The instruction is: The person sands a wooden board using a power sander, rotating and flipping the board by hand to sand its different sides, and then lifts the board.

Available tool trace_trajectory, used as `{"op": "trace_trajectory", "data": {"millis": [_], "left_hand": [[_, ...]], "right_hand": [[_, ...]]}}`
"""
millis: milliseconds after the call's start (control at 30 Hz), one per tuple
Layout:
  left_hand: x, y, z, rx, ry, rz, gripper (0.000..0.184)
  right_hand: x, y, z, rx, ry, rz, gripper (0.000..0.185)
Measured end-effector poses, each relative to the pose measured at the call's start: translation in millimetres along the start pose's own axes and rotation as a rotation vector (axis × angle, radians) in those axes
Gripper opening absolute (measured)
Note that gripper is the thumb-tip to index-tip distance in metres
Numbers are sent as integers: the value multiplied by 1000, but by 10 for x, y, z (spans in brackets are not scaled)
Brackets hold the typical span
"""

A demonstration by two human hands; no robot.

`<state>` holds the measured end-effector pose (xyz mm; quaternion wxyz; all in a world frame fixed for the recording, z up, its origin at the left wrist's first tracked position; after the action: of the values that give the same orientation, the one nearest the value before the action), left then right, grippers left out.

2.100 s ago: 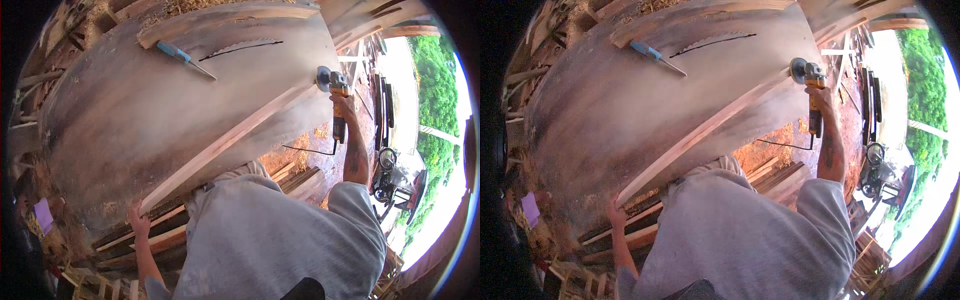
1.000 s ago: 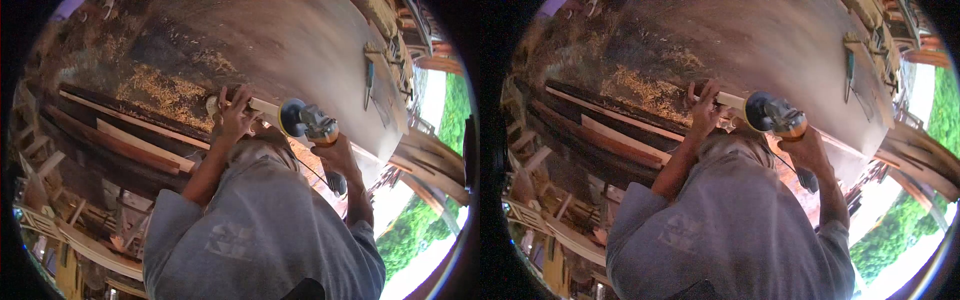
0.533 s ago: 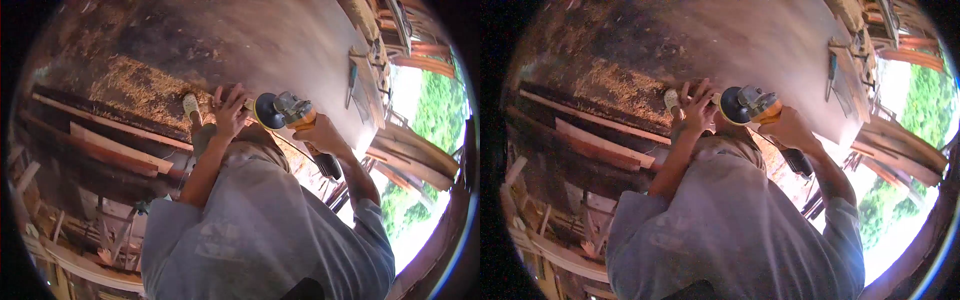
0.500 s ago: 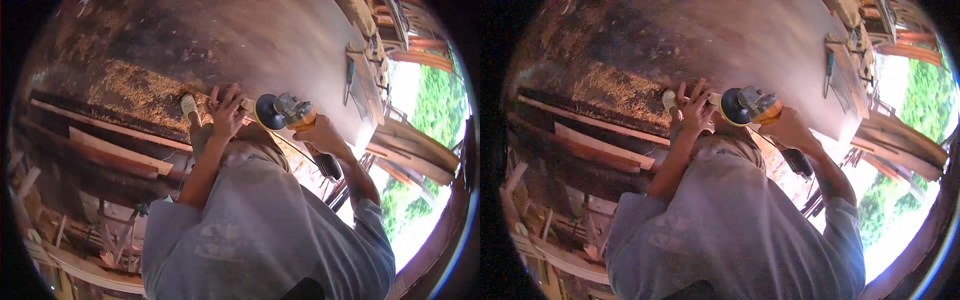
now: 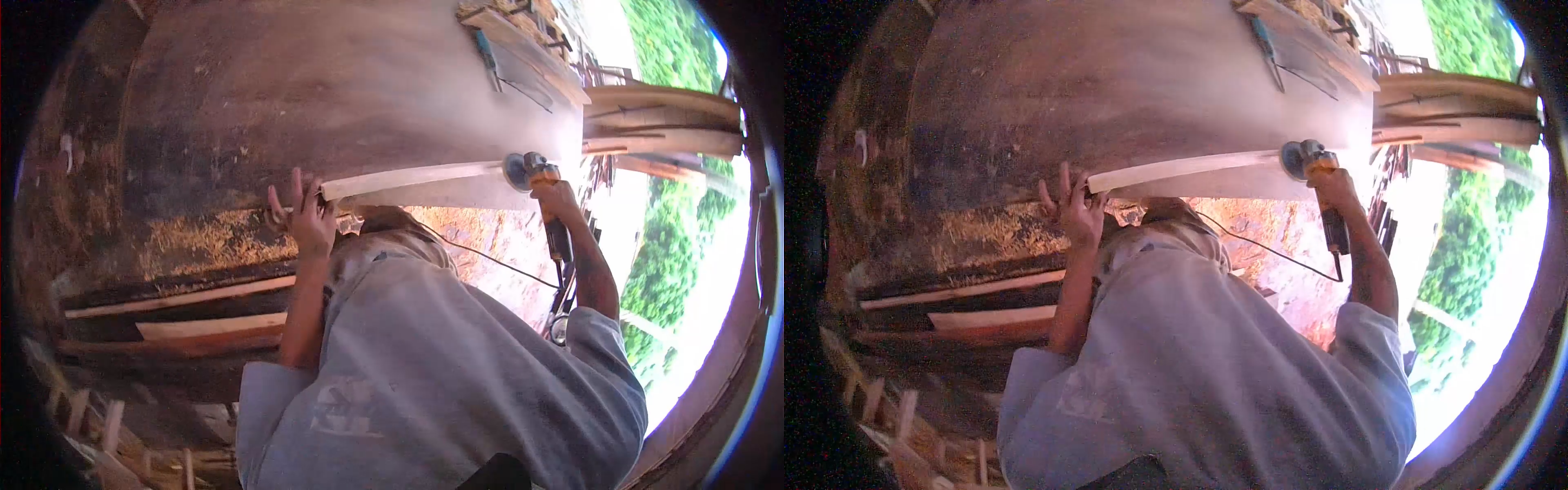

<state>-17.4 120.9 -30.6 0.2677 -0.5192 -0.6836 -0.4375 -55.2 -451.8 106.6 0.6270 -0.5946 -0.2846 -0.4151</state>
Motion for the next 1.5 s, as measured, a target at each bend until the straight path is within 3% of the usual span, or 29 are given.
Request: {"op": "trace_trajectory", "data": {"millis": [67, 133, 167, 200, 233, 300, 333, 400, 433, 467, 500, 667, 800, 900, 933, 1033, 1100, 1233, 1333, 1500], "left_hand": [[151, 217, -92, 25, 1, 190, 81], [138, 406, -295, -114, 77, 306, 86], [-45, 447, -473, -355, 87, 424, 83], [-187, 398, -620, -606, 95, 539, 81], [-218, 406, -627, -639, 92, 548, 81], [-408, 396, -636, -669, 41, 687, 58], [-475, 321, -615, -705, 31, 697, 58], [-393, 122, -541, -737, 49, 481, 57], [-386, 41, -596, -756, 38, 498, 57], [-406, 86, -552, -576, 15, 544, 56], [-429, 132, -484, -397, -3, 585, 56], [-401, 87, -509, -530, 80, 452, 55], [-279, 125, -644, -464, 58, 399, 56], [-288, 90, -664, -481, 123, 345, 58], [-292, 85, -676, -487, 126, 349, 58], [-341, 100, -683, -497, 175, 401, 60], [-338, 108, -688, -462, 74, 381, 60], [-327, 54, -503, -486, 171, 387, 58], [-296, 75, -547, -488, 172, 443, 47], [-258, 49, -447, -404, 461, 544, 43]], "right_hand": [[20, -172, -61, -460, 260, -33, 30], [33, -408, 222, -530, 469, -177, 27], [70, -547, 530, -593, 602, -253, 27], [100, -593, 982, -596, 737, -258, 30], [102, -599, 1347, -571, 793, -267, 31], [-10, -538, 1819, -330, 812, -318, 41], [-82, -572, 1988, -492, 800, -225, 48], [-178, -563, 2316, -501, 824, -184, 51], [-279, -551, 2386, -473, 836, -118, 53], [-254, -533, 2472, -485, 838, -72, 55], [-368, -524, 2389, -506, 831, -68, 54], [-557, -545, 1946, -568, 853, -86, 52], [-419, -606, 1165, -583, 896, -283, 48], [-333, -677, 402, -692, 852, -296, 46], [-423, -712, 1, -658, 849, -394, 46], [-374, -758, -860, -758, 842, -383, 46], [-300, -770, -1330, -833, 790, -358, 30], [-212, -793, -1891, -784, 819, -475, 33], [-124, -787, -2365, -810, 954, -483, 32], [-300, -861, -3218, -904, 866, -509, 31]]}}
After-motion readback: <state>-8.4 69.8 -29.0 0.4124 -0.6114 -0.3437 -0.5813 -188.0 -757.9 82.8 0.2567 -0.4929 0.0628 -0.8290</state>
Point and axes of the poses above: each hand's wrist, its own y-axis towards the middle knuckle, its own x-axis out of the back of the hand, z = x × y, the point moved 8 cm from there along y, towards the middle knuckle, and after that the axes turned 14 degrees about y, right-handed, at the moved point
